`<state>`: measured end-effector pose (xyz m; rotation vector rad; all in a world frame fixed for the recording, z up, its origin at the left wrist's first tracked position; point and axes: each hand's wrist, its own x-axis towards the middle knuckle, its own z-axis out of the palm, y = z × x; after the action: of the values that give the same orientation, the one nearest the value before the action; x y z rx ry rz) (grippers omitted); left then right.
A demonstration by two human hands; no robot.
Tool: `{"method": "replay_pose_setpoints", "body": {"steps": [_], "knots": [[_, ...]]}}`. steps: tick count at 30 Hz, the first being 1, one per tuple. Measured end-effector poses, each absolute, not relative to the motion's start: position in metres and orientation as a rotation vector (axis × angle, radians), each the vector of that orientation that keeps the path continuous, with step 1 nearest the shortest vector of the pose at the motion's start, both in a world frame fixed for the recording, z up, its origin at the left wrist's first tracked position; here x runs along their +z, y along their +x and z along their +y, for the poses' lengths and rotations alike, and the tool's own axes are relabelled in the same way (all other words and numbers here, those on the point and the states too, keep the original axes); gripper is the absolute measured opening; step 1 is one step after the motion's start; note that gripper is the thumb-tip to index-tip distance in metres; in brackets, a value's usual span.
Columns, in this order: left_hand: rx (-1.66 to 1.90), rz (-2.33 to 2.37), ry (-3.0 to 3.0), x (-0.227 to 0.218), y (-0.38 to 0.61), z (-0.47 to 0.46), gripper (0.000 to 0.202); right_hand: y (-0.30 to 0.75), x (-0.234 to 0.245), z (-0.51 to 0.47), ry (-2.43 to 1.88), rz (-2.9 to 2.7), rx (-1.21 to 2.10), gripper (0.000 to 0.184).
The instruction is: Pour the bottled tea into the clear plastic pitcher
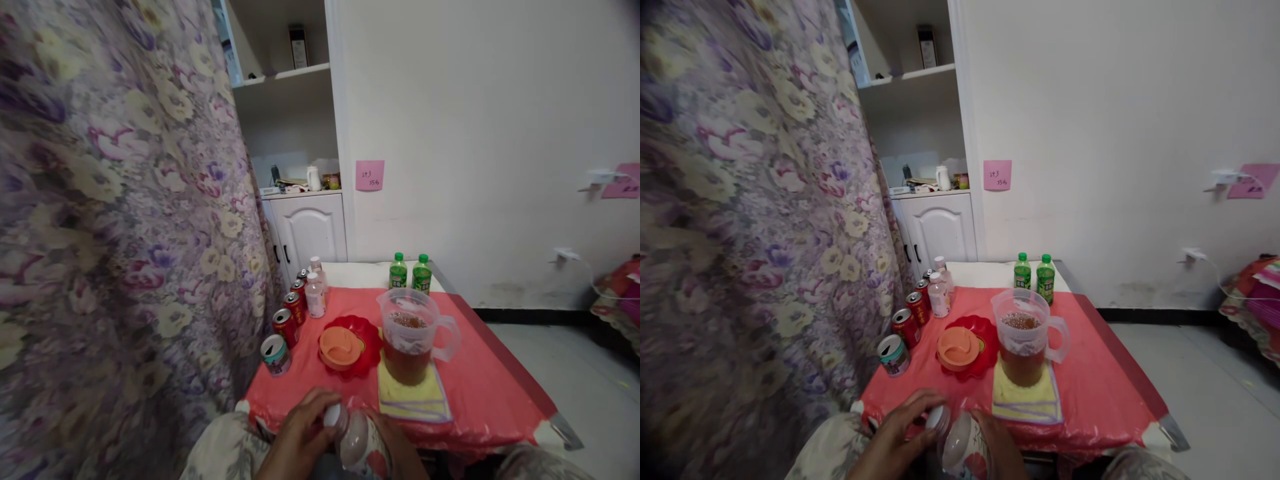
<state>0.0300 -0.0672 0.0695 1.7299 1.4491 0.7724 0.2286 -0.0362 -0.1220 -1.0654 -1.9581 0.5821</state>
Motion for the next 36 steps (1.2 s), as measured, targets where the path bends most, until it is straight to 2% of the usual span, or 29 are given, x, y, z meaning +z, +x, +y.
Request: {"method": "replay_pose_setpoints", "body": {"steps": [3, 5, 10, 12, 15, 18, 24, 30, 36], "knots": [[0.799, 1.406, 1.647, 0.063, 0.023, -0.067, 0.05, 0.229, -0.117, -0.036, -1.032, -1.95, 0.741, 0.09], [0.818, 1.464, 1.654, 0.06, 0.022, -0.067, 0.058, 0.231, -0.115, -0.037, -1.006, -1.935, 0.81, 0.092], [0.802, 1.563, 1.755, 0.063, 0.029, -0.067, 0.028, 0.233, -0.115, -0.044, -1.0, -1.865, 0.89, 0.083], [0.797, 1.486, 1.754, 0.065, 0.028, -0.068, 0.03, 0.234, -0.115, -0.045, -1.011, -1.864, 0.91, 0.089], [0.794, 1.395, 1.68, 0.062, 0.024, -0.069, 0.045, 0.235, -0.112, -0.045, -1.039, -1.897, 0.962, 0.099], [0.822, 1.434, 1.644, 0.061, 0.024, -0.067, 0.054, 0.236, -0.111, -0.043, -1.019, -1.893, 1.001, 0.102], [0.862, 1.408, 1.691, 0.068, 0.032, -0.067, 0.033, 0.237, -0.107, -0.045, -1.037, -1.877, 1.041, 0.102], [0.86, 1.429, 1.62, 0.067, 0.032, -0.066, 0.04, 0.236, -0.102, -0.048, -1.079, -1.864, 1.04, 0.101], [0.834, 1.409, 1.686, 0.068, 0.037, -0.068, 0.026, 0.238, -0.103, -0.051, -1.059, -1.853, 1.028, 0.101]]}}
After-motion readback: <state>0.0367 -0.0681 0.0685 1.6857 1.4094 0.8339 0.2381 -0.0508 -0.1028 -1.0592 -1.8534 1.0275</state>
